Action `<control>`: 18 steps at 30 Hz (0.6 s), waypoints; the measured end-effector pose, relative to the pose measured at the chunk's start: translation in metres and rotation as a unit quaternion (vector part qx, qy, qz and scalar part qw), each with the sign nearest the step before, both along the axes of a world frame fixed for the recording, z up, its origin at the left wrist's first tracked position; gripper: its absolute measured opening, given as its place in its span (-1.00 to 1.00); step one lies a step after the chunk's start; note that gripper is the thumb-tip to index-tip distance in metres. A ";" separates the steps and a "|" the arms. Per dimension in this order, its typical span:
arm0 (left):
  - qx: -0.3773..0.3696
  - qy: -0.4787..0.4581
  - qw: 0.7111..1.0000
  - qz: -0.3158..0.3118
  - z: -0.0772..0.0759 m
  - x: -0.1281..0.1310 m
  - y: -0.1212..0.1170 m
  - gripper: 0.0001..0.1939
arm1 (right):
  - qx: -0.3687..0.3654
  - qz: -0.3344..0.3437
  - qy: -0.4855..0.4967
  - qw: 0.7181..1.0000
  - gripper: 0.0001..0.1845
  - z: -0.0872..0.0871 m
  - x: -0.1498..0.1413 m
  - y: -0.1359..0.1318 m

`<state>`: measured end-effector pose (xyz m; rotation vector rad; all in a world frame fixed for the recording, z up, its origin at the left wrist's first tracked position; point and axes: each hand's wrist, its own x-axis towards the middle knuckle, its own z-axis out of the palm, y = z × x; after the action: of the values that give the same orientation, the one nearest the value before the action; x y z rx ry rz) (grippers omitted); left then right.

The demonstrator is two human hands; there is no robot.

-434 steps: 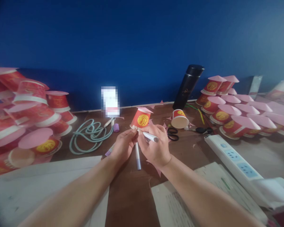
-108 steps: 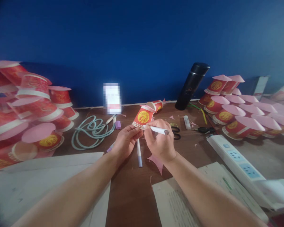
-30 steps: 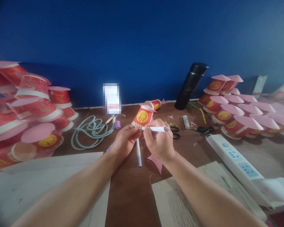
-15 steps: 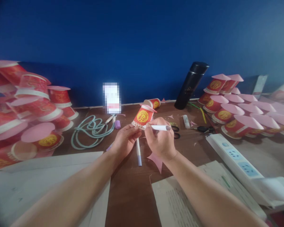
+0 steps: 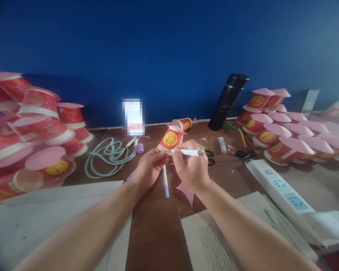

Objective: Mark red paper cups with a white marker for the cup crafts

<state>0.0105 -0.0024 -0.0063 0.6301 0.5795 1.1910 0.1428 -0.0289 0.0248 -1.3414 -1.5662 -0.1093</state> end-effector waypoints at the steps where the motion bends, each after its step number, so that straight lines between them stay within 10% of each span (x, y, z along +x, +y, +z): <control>1: -0.003 -0.001 1.000 -0.001 0.000 0.000 0.000 -0.88 | 0.000 0.003 -0.001 1.000 -0.90 0.000 0.000 0.000; 18: -0.014 -0.005 1.000 -0.003 -0.001 -0.001 0.000 -0.81 | -0.004 0.014 -0.020 1.000 -0.90 -0.005 -0.001 0.001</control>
<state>0.0094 -0.0020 -0.0072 0.6014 0.5852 1.1780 0.1417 -0.0281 0.0197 -1.3304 -1.6195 -0.1147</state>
